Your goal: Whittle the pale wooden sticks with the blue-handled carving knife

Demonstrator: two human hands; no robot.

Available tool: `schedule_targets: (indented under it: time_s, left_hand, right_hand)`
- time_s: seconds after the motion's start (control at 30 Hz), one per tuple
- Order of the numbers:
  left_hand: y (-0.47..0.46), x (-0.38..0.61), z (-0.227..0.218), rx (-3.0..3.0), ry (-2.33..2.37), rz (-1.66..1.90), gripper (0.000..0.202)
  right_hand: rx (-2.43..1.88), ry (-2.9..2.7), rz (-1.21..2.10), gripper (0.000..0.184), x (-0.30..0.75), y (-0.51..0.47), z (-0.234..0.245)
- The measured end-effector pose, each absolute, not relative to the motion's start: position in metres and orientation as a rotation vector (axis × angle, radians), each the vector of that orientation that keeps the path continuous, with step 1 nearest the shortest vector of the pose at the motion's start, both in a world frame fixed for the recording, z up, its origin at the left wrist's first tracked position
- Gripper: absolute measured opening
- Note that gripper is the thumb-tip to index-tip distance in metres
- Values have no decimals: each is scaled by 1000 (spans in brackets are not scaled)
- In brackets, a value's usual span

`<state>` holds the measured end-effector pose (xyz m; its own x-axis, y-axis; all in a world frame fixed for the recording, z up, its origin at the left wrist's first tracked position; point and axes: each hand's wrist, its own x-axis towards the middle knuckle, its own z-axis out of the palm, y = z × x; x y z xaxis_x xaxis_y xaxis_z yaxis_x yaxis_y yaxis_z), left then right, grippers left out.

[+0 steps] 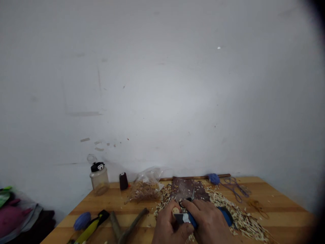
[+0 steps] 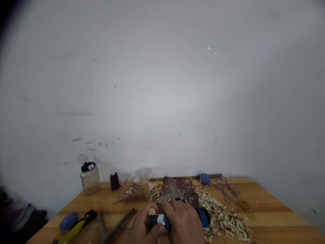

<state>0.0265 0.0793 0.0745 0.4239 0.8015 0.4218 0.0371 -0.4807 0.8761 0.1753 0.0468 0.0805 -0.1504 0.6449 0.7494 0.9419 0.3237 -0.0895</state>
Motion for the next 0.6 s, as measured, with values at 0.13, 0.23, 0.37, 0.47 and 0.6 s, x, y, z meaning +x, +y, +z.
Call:
schedule_targets:
  time_s: [0.13,0.23,0.37,0.47,0.6]
  left_hand:
    - [78,25,76,1917,773,1172,48]
    - [77,25,77,2001,829,1191,47]
    - [75,23,81,2098,908,1189,44]
    - [73,23,84,2115,951,1186,41]
    - [72,24,86,2090,958,1182,40]
  right_hand:
    - [-1380,-1863,-552,52,175,48,80]
    - [-1366,-1860,-598,51,176,47,82]
    - [-1364,-1865,-617,53,177,46,85]
    - [-1383,-1861,-592,54,177,48,83]
    - [-1444,-1873,-565,53,175,50,80]
